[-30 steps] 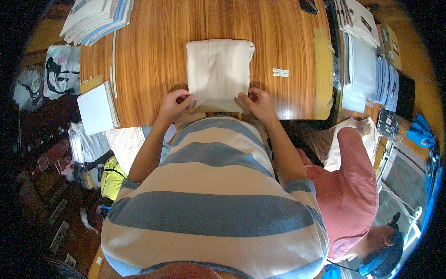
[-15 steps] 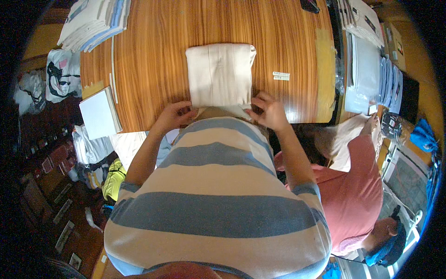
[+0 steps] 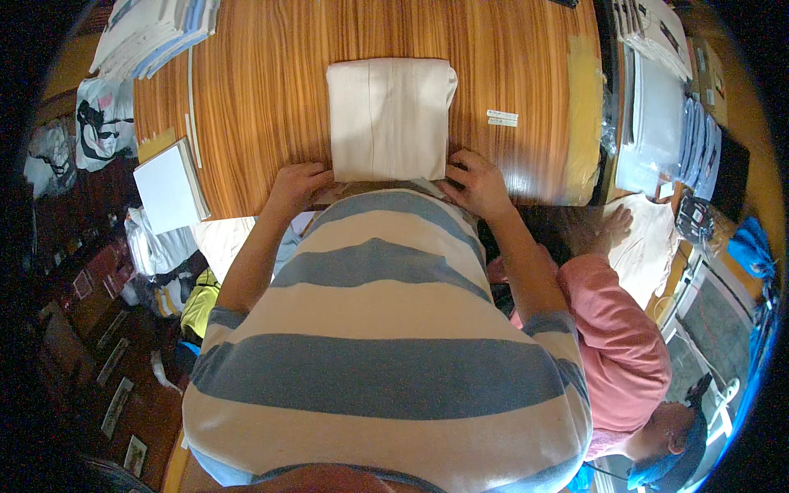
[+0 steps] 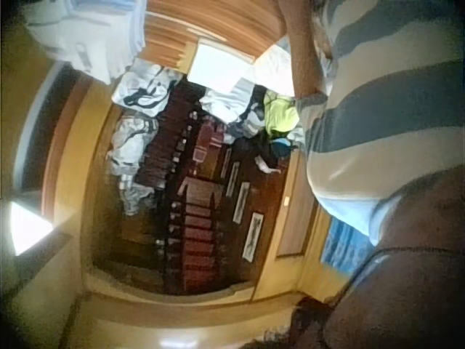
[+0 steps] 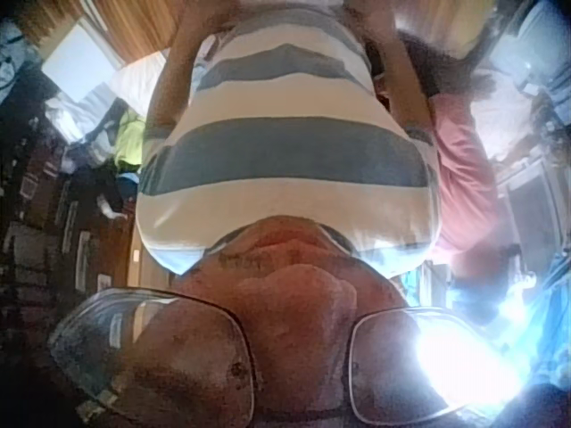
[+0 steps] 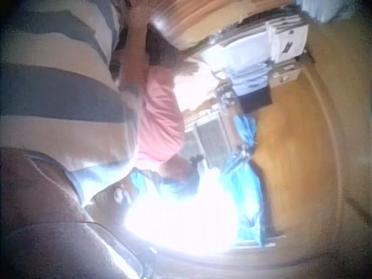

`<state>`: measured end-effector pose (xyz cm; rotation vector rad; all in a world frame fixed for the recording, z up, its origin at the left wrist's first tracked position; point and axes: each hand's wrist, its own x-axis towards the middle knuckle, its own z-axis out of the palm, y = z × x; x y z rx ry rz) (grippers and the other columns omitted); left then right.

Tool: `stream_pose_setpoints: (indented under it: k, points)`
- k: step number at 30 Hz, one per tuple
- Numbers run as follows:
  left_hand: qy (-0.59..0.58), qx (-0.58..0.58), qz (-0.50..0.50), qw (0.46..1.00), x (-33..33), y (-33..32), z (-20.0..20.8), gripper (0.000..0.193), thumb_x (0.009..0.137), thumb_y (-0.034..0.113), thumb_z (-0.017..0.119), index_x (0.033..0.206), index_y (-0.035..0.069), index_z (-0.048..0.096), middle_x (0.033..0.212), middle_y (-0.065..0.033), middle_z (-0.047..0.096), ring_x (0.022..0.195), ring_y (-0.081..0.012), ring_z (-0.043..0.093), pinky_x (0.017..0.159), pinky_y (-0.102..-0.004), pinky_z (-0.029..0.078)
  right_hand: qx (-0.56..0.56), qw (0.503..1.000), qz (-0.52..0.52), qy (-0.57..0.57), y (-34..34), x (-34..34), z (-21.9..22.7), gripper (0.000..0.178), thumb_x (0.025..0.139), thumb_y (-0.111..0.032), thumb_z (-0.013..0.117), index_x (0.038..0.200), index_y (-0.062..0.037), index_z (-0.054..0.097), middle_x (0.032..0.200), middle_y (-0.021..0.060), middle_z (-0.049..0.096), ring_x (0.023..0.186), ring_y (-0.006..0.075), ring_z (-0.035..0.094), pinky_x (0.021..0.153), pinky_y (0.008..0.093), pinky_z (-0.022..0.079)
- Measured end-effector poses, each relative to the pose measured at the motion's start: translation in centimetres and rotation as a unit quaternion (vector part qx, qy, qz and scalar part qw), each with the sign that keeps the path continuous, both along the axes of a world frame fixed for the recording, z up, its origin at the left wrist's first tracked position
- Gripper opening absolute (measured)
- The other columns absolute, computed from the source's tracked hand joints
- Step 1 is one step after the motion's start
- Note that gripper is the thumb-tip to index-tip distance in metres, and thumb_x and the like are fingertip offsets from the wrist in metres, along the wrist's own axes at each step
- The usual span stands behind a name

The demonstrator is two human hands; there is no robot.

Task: The person folds button-down shirts on a table, aligning the fabric, folding in the sleeves and sides, and stacking the finished items.

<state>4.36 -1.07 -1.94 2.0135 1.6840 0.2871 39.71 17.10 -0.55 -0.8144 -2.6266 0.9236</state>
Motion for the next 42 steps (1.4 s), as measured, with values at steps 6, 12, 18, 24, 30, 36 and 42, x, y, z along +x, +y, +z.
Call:
stream_pose_setpoints:
  k: [6, 12, 18, 24, 30, 36, 42]
  points:
    - [-0.141, -0.107, 0.19, 0.966, 2.2, -1.7, 0.4, 0.019, 0.093, 0.021, 0.072, 0.102, 0.005, 0.077, 0.087, -0.0148, 0.073, 0.077, -0.0304, 0.071, 0.07, -0.0408, 0.056, -0.1, 0.994, -0.013, -0.044, -1.7, 2.1, -2.1, 0.013, 0.089, -0.017, 0.075, 0.091, -0.0047, 0.072, 0.092, 0.0126, 0.065, 0.09, 0.0357, 0.067, 0.077, 0.0451, 0.057]
    - [-0.232, -0.309, 0.274, 0.881, 3.1, -1.0, 2.6, 0.026, 0.096, 0.029, 0.071, 0.102, 0.004, 0.079, 0.082, -0.0167, 0.074, 0.07, -0.0301, 0.071, 0.066, -0.0383, 0.054, -0.173, 0.974, -0.037, -0.14, -2.6, 2.1, -0.1, 0.02, 0.093, -0.024, 0.074, 0.094, -0.004, 0.073, 0.093, 0.013, 0.065, 0.088, 0.0359, 0.067, 0.078, 0.0451, 0.056]
    - [-0.108, -0.115, 0.161, 0.974, 3.1, -2.4, 2.4, 0.026, 0.09, 0.029, 0.076, 0.109, 0.011, 0.077, 0.086, -0.0083, 0.075, 0.074, -0.0257, 0.073, 0.066, -0.0383, 0.057, -0.141, 0.985, -0.054, -0.085, -2.8, 2.2, 0.1, 0.017, 0.089, -0.021, 0.078, 0.096, -0.0061, 0.074, 0.092, 0.011, 0.065, 0.085, 0.0331, 0.067, 0.075, 0.0426, 0.055]
    - [-0.093, -0.053, 0.169, 0.98, 3.0, -3.9, -0.3, 0.019, 0.089, 0.028, 0.077, 0.102, 0.014, 0.077, 0.084, -0.006, 0.073, 0.075, -0.0277, 0.073, 0.065, -0.0406, 0.057, -0.078, 0.996, -0.015, -0.043, -2.9, 3.9, -2.6, 0.017, 0.085, -0.02, 0.079, 0.098, -0.0097, 0.076, 0.093, 0.0101, 0.066, 0.088, 0.0338, 0.066, 0.078, 0.0444, 0.054]
    - [-0.003, -0.006, 0.183, 0.983, 2.7, 1.0, 5.4, 0.036, 0.088, 0.034, 0.076, 0.115, 0.01, 0.075, 0.101, -0.0125, 0.074, 0.087, -0.0317, 0.072, 0.074, -0.0426, 0.057, 0.071, 0.99, -0.122, 0.014, -2.4, 1.0, 1.3, 0.022, 0.083, -0.018, 0.079, 0.102, -0.0077, 0.074, 0.102, 0.0125, 0.068, 0.096, 0.0373, 0.065, 0.088, 0.0493, 0.052]
    - [0.05, 0.147, 0.051, 0.987, 9.0, 7.0, 0.0, 0.073, 0.095, 0.048, 0.063, 0.154, 0.009, 0.047, 0.164, -0.0167, 0.036, 0.151, -0.0437, 0.032, 0.12, -0.0611, 0.028, 0.191, 0.978, -0.044, -0.075, -3.4, -7.8, -2.4, 0.057, 0.097, -0.03, 0.06, 0.15, -0.0126, 0.05, 0.159, 0.0138, 0.044, 0.147, 0.0362, 0.041, 0.119, 0.0571, 0.033]
    - [0.031, 0.137, 0.052, 0.989, 8.6, 6.5, -0.7, 0.074, 0.096, 0.053, 0.059, 0.156, 0.012, 0.045, 0.168, -0.015, 0.03, 0.155, -0.0437, 0.023, 0.124, -0.0593, 0.019, 0.147, 0.984, -0.042, -0.093, -3.7, -7.0, -3.0, 0.064, 0.099, -0.036, 0.058, 0.157, -0.0131, 0.043, 0.168, 0.0083, 0.031, 0.154, 0.0332, 0.03, 0.125, 0.0594, 0.021]
